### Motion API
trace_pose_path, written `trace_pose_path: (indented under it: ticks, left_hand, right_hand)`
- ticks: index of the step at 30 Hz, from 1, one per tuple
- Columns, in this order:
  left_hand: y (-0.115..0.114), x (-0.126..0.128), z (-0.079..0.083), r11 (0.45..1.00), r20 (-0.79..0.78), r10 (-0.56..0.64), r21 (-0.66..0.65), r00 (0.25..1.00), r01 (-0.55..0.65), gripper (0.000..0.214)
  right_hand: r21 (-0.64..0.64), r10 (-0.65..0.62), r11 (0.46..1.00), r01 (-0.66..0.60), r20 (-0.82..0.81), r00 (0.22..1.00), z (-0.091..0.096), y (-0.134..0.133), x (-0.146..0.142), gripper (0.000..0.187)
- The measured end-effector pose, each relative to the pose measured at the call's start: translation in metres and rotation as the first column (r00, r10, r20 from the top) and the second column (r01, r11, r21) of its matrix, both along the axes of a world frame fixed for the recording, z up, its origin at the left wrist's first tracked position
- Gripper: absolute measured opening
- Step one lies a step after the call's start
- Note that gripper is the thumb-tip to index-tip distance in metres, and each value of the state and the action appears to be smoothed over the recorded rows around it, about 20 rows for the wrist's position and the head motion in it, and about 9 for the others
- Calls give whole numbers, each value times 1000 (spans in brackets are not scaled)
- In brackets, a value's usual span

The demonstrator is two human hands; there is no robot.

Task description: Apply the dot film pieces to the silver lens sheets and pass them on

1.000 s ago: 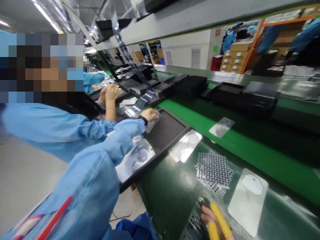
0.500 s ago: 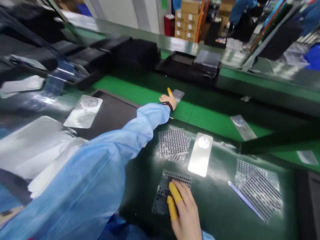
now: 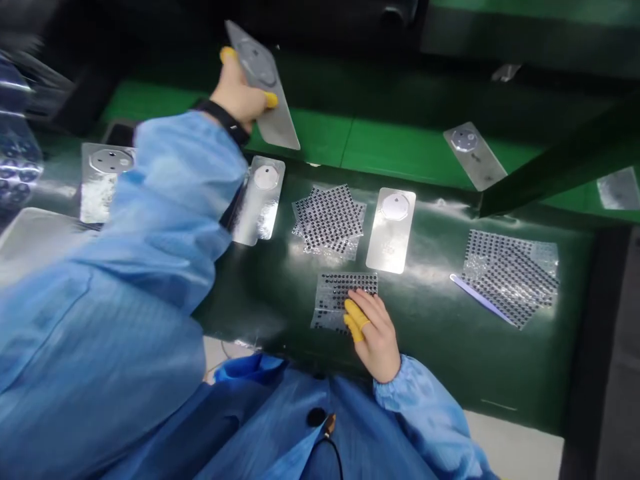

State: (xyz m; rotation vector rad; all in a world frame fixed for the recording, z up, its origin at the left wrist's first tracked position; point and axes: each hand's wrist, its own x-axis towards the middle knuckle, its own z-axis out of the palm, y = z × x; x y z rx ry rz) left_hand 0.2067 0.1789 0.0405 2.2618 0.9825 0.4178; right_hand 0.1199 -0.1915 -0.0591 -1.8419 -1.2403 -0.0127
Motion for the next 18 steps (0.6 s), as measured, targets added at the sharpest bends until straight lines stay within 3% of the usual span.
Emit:
trace_pose_path:
  ticks: [2,3,5,7,8,10,12,15,18]
  left_hand:
    - [-30,-45,14,995,147,-92,-20,985,96,74]
    - [-47,-71,17,987,215,-153,-7,964,158,67]
    - [-84,-125,15,986,246,-168,36,955,164,45]
    - [-121,-167,1,972,156,-70,-210,985,103,22]
    - [-139,-181,-10,919,103,-60,-383,993,96,27]
    - [-170,-196,-30,764,89,-42,-639,995,89,39]
    - [-192,-197,-47,674,144,44,-734,989,77,43]
    - [-209,-192,-58,686,185,214,-727,959,-13,38]
    - [-211,-192,-60,673,184,258,-738,948,-39,33]
  right_hand:
    - [30,-44,999,45,-44,998,2,1,-1,37]
    - [40,-66,997,69,-68,996,3,2,-1,38]
    - [55,-96,993,102,-106,990,4,4,-2,40]
    - [81,-102,990,112,-114,988,5,5,-3,42]
    - [100,-91,990,101,-100,991,5,5,-4,44]
    - [121,-16,992,21,-35,999,5,4,-5,46]
    - [85,98,991,-100,33,995,6,1,-5,44]
    - [17,163,987,-162,-10,987,14,-1,-4,35]
    - [70,129,990,-123,-80,988,28,6,0,25]
